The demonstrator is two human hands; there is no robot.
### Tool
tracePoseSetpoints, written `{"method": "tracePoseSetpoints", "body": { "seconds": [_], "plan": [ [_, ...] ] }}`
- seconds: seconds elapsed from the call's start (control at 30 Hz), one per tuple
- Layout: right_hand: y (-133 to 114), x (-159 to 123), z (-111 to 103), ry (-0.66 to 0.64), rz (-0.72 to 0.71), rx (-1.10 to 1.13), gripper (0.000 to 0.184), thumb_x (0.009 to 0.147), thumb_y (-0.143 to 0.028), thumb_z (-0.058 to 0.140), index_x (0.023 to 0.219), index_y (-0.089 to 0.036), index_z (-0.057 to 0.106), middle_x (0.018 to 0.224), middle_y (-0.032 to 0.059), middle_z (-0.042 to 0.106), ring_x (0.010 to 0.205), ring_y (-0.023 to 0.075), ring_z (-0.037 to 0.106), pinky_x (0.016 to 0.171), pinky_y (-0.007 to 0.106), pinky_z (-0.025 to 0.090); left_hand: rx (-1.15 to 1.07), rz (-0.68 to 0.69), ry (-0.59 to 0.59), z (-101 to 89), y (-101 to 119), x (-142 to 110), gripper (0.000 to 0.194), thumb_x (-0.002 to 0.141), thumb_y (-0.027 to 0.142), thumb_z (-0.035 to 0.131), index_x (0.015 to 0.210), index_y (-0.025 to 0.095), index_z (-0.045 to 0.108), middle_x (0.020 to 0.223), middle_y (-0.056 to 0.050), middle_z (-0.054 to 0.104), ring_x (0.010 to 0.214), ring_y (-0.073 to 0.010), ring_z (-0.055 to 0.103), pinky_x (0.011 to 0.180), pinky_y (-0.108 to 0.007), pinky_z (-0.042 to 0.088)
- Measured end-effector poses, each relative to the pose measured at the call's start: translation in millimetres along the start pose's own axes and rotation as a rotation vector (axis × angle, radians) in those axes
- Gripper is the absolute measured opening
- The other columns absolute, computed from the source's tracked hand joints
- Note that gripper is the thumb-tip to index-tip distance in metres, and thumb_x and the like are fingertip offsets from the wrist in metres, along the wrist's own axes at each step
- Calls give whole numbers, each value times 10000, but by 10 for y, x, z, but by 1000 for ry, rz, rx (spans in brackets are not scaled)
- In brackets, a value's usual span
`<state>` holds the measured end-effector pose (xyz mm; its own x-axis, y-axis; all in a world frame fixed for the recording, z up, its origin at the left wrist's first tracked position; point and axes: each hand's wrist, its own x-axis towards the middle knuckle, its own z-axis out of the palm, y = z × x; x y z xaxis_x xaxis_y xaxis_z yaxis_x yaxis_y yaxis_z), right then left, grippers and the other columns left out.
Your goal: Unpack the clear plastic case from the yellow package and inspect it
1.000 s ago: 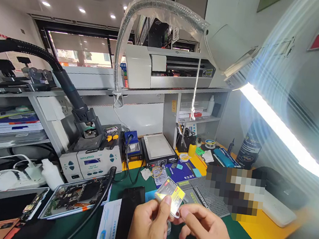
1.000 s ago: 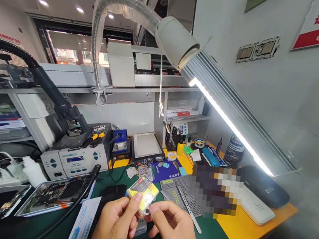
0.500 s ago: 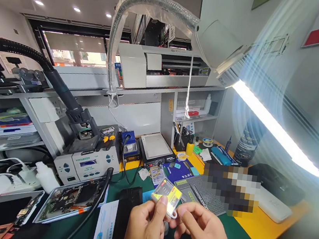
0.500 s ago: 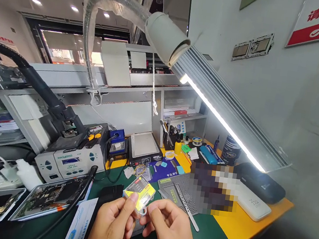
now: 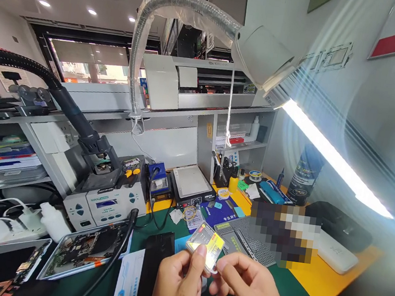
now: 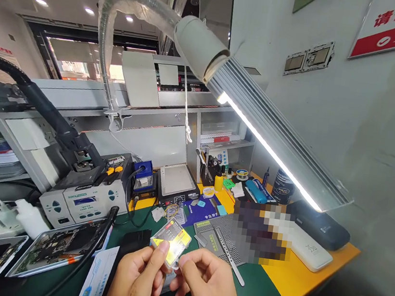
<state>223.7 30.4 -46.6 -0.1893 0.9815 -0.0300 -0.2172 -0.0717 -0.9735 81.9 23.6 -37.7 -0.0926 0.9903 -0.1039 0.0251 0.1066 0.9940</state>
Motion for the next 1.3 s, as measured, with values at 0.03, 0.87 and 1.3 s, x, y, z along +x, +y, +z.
{"method": "tracePoseSetpoints", "body": {
  "seconds": [0.03, 0.87, 1.3],
  "plan": [
    [-1, 0, 1, -3, -1, -3, 401, 845, -554, 741, 737, -171, 689, 638, 60, 738, 566, 172, 629, 612, 282, 518, -2, 1, -2, -3, -1, -1, 637, 806, 752, 584, 613, 145, 589, 429, 37, 453, 294, -49, 367, 327, -158, 237],
    [93, -48, 144, 74, -54, 159, 365, 820, -510, 787, 701, -179, 691, 577, 47, 712, 508, 174, 635, 553, 277, 524, -195, -60, -132, -44, -205, 122, 747, 698, 873, 585, 560, 139, 580, 387, 47, 413, 283, -67, 385, 263, -162, 284],
    [148, -43, 119, 98, -35, 164, 519, 796, -637, 759, 774, -118, 744, 652, 102, 732, 532, 205, 685, 535, 286, 552, -172, -24, -87, -72, -239, 134, 696, 775, 815, 563, 594, 144, 592, 403, 45, 431, 297, -76, 404, 288, -170, 305]
  ]
}}
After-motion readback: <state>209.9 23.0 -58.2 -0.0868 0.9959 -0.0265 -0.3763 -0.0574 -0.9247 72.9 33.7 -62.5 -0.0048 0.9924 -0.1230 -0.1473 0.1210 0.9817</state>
